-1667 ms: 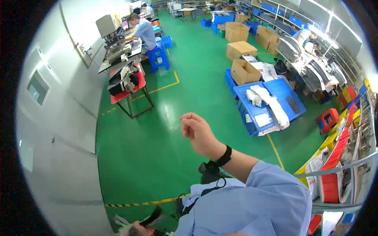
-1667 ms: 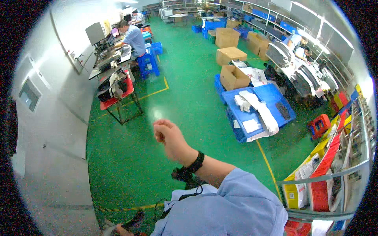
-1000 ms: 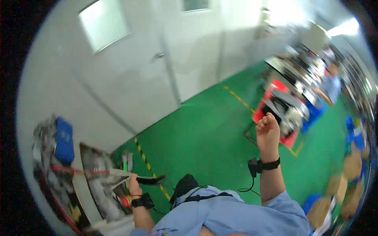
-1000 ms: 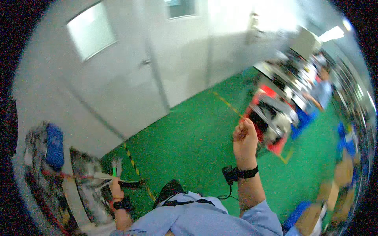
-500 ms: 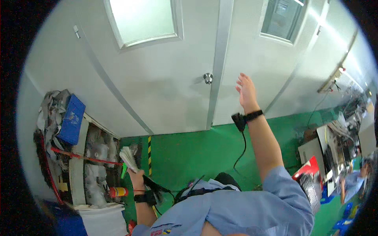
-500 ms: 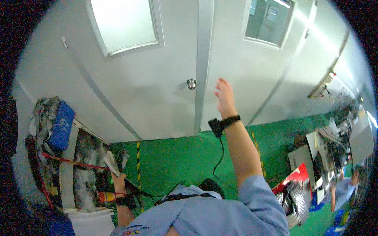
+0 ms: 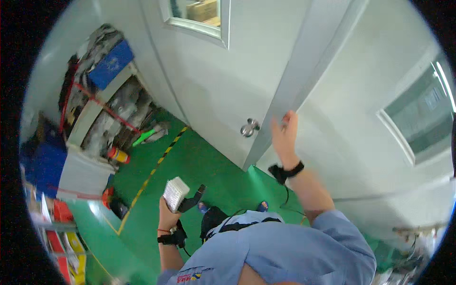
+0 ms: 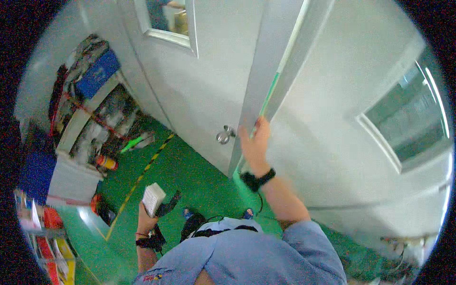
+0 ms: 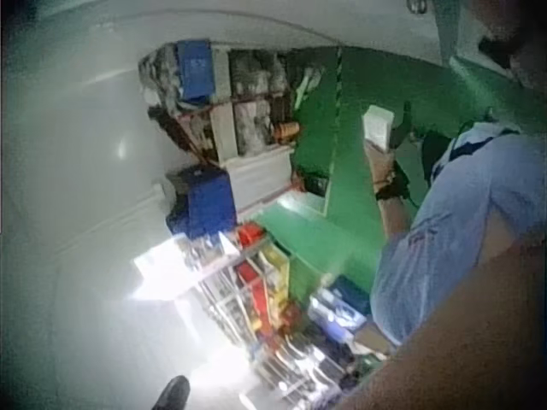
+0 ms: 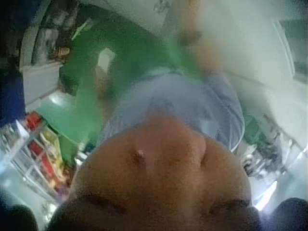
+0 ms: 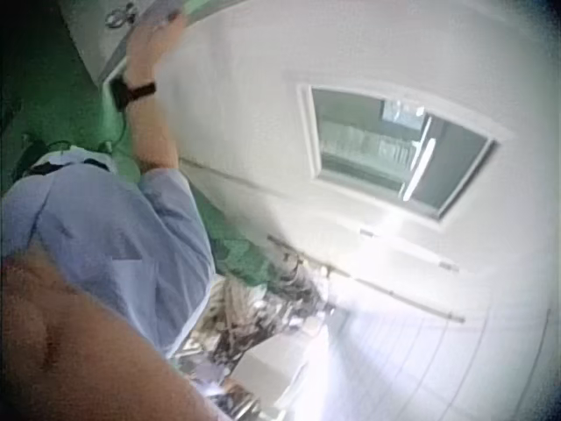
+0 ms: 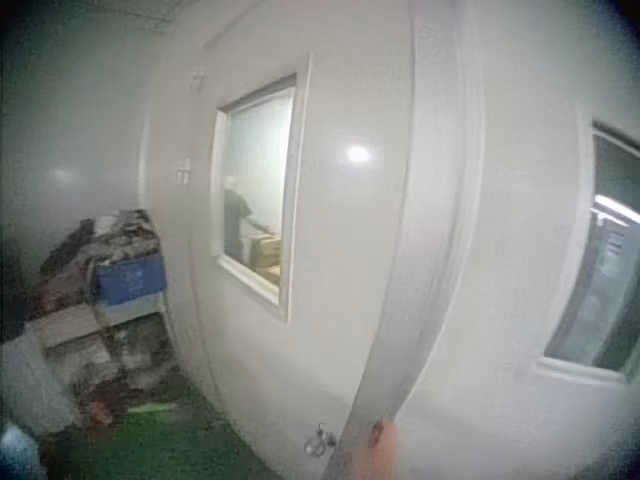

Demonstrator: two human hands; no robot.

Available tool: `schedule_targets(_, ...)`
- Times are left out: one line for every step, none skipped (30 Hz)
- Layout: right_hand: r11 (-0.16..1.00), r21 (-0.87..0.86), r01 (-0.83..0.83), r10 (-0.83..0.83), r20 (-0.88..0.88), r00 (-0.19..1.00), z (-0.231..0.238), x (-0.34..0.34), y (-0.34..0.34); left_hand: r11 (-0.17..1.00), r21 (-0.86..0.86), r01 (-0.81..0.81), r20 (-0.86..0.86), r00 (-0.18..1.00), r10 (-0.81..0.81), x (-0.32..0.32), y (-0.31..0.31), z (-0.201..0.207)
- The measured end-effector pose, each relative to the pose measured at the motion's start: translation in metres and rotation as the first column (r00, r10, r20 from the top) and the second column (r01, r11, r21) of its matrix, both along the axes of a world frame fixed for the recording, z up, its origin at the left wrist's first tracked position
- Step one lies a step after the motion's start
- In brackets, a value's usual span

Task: The worker is assembling an electronic component by applying tape or a layer onto a metal baseplate.

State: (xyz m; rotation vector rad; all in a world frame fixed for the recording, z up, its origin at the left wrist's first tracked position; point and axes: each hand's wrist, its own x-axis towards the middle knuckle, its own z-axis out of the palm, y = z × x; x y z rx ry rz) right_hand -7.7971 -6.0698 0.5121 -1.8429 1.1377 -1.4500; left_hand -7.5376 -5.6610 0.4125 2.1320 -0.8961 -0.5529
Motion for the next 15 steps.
schedule_targets(0.997, -0.054, -0.047, 0.044, -0.059, 0.997, 0.006, -0.002, 0.022, 0.999, 0.009, -0.047, -0.003, 0.999, 0.047, -0.014, 0.0, -0.001)
schedule_targets(0.988, -0.024, -0.152, 0.151, -0.059, 0.987, 0.014, -0.005, 0.043, 0.992, 0.043, -0.119, -0.034, 0.992, 0.121, -0.023, 0.001, -0.002)
schedule_targets(0.964, 0.006, -0.267, 0.267, -0.048, 0.963, 0.026, -0.003, 0.063, 0.976, 0.078, -0.201, -0.055, 0.977, 0.206, -0.028, 0.009, -0.001)
schedule_targets(0.928, 0.024, -0.371, 0.371, -0.049, 0.927, 0.036, 0.007, 0.083, 0.969, -0.028, -0.247, -0.1, 0.965, 0.243, -0.013, 0.004, 0.007)
schedule_targets(0.882, 0.04, -0.47, 0.472, -0.046, 0.881, 0.045, 0.018, 0.099, 0.943, 0.038, -0.331, -0.113, 0.936, 0.333, -0.002, 0.008, 0.017)
schedule_targets(0.781, 0.075, -0.62, 0.624, -0.054, 0.779, 0.05, 0.022, 0.099, 0.915, -0.005, -0.404, -0.101, 0.91, 0.402, -0.005, 0.007, 0.014)
schedule_targets(0.66, 0.112, -0.743, 0.75, -0.055, 0.659, 0.052, 0.027, 0.096, 0.884, -0.047, -0.466, -0.087, 0.883, 0.461, -0.005, 0.007, 0.013)
schedule_targets(0.532, 0.069, -0.844, 0.846, -0.013, 0.533, 0.048, 0.038, 0.09, 0.867, -0.051, -0.496, -0.083, 0.867, 0.492, -0.005, 0.012, 0.014)
schedule_targets(0.508, 0.069, -0.859, 0.861, -0.012, 0.508, 0.039, 0.052, 0.085, 0.808, -0.027, -0.589, -0.172, 0.799, 0.577, -0.008, 0.017, 0.013)
schedule_targets(0.534, -0.025, -0.845, 0.836, -0.134, 0.532, 0.032, 0.071, 0.078, 0.742, 0.002, -0.67, -0.258, 0.717, 0.648, -0.009, 0.022, 0.014)
schedule_targets(0.545, -0.125, -0.829, 0.792, -0.248, 0.558, 0.024, 0.091, 0.071, 0.724, 0.001, -0.69, -0.257, 0.7, 0.667, -0.008, 0.03, 0.008)
schedule_targets(0.475, -0.067, -0.877, 0.797, -0.389, 0.462, 0.018, 0.11, 0.061, 0.669, 0.033, -0.742, -0.294, 0.633, 0.716, -0.01, 0.04, -0.001)
schedule_targets(0.452, -0.076, -0.889, 0.81, -0.381, 0.445, 0.005, 0.133, 0.057, 0.622, 0.063, -0.781, -0.325, 0.573, 0.752, -0.007, 0.05, -0.004)
schedule_targets(0.284, -0.054, -0.957, 0.834, -0.479, 0.274, -0.014, 0.151, 0.048, 0.593, -0.034, -0.804, -0.367, 0.562, 0.741, -0.016, 0.046, -0.009)
schedule_targets(0.098, -0.027, -0.995, 0.822, -0.561, 0.096, -0.023, 0.175, 0.048, 0.568, -0.044, -0.822, -0.357, 0.544, 0.759, -0.017, 0.055, -0.011)
